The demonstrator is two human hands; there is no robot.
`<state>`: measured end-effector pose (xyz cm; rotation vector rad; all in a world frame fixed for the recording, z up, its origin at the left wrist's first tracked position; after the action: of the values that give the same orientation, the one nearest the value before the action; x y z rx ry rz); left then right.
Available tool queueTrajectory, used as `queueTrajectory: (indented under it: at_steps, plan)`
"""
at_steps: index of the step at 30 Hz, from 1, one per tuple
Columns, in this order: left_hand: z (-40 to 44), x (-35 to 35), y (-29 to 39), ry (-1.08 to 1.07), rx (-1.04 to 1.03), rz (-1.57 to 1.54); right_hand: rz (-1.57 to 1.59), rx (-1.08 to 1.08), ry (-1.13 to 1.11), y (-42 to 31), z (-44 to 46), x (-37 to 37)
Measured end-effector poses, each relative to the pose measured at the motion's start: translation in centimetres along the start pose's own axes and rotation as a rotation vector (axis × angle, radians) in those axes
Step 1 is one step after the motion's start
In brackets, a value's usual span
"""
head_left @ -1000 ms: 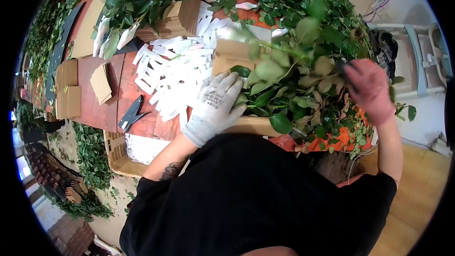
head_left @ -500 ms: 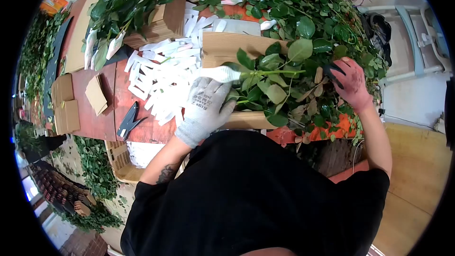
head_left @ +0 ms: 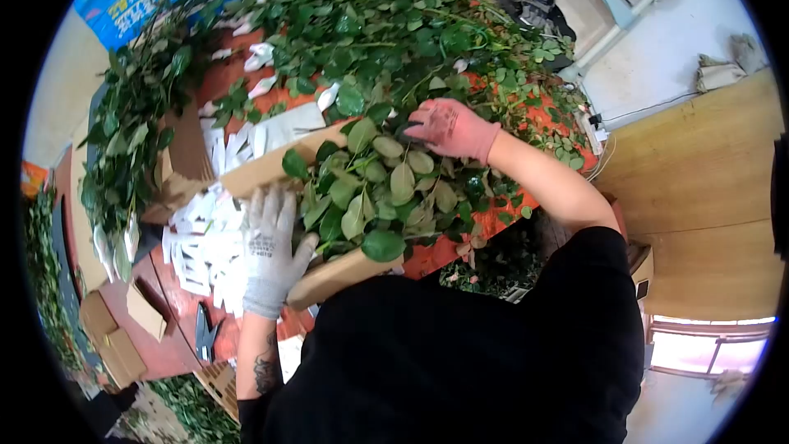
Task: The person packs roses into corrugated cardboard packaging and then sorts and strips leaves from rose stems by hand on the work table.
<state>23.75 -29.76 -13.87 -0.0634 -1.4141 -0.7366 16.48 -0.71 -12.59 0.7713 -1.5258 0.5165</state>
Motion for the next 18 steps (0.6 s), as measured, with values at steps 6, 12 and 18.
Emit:
queueTrajectory:
  at_steps: [6,12,18]
  plan:
    - [0.4,-0.5,-0.2,-0.11,0.052,0.014,0.208,-0.095,0.039,1.8,-0.4,3.1]
    - [0.7,-0.5,-0.3,-0.135,0.066,-0.021,0.478,-0.394,0.279,9.6,8.9,8.9]
    - [1.2,-0.3,-0.7,-0.15,0.073,-0.075,-0.02,-0.291,0.032,15.2,21.6,-5.7]
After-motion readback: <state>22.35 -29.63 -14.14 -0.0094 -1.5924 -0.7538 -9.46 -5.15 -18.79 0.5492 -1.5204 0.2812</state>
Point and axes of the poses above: each hand's wrist, its own z-axis towards the middle knuckle, its own x-axis out of the back of the hand, y = z × x, the point moved 6 cm from there along z, towards the middle knuckle
